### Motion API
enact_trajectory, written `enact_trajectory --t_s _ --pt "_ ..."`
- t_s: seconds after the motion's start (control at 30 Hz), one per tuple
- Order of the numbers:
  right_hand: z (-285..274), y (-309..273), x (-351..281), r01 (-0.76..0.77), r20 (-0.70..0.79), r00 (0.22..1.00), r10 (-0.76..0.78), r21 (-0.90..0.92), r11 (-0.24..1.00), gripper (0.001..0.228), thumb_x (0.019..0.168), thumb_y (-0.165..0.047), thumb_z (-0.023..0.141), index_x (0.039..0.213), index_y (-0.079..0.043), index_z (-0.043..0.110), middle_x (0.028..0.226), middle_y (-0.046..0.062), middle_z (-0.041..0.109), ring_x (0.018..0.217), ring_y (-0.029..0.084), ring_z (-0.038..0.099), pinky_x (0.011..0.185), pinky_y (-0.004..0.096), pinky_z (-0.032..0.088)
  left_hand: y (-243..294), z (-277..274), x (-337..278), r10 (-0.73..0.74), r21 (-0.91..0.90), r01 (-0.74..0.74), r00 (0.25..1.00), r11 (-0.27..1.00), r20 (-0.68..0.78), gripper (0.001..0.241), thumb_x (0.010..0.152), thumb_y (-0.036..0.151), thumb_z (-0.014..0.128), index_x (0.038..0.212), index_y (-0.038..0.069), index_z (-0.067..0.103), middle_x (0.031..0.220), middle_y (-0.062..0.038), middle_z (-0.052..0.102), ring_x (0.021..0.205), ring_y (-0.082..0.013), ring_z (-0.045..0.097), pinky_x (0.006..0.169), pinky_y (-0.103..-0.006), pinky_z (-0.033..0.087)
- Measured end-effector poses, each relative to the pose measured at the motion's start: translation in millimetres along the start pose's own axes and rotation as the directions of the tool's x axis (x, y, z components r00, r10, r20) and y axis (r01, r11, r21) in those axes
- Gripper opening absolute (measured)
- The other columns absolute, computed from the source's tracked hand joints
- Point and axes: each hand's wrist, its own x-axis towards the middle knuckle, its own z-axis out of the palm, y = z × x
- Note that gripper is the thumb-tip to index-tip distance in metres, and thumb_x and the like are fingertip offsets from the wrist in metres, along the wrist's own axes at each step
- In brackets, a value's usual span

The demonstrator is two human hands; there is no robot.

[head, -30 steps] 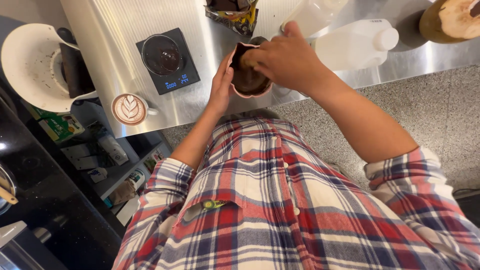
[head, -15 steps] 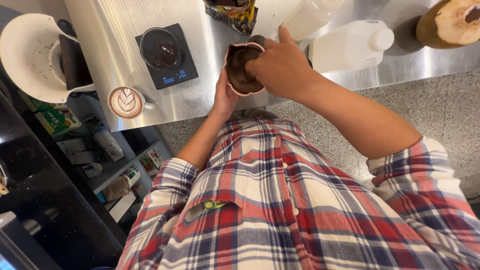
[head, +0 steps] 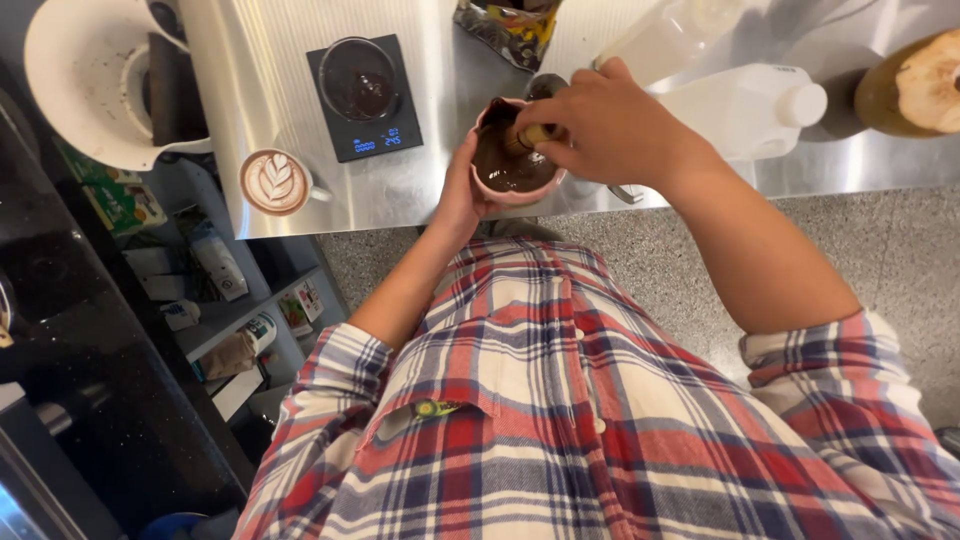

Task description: Preparing a matcha beverage by weighing dark liquid, whisking it with powder in a bowl, and adding milk.

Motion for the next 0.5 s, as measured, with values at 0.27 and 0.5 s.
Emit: enact_trajectory --t_s 0.27,0.5 --pt "-23.7 -20.6 30.4 -0.062 0.072 0.997 0.032 0.475 0.878 0.03 0.095 -0.029 0.072 0.125 -0.022 0.071 0.095 0.006 0.072 0.081 0.026 0.061 0.085 0.036 0.045 102.5 -27.1 -60.2 0.093 0.326 -0.007 0.964 0.945 -0.247 0.059 0.097 0.053 0.049 0.14 0.014 0.054 0.13 -0.006 0.065 0.109 -0.0184 0.072 0.072 -0.0382 0.066" --pt "5.7 -40.9 84.8 0.317 -0.309 0.938 -0.158 0.58 0.751 0.03 0.104 -0.019 0.072 0.132 -0.013 0.067 0.109 0.005 0.072 0.088 0.022 0.063 0.086 0.037 0.05 209.6 -70.5 -78.8 0.047 0.569 0.116 0.963 0.814 -0.265 0.067 0.092 0.063 0.043 0.135 0.015 0.063 0.115 -0.008 0.075 0.096 -0.0186 0.077 0.062 -0.0379 0.065"
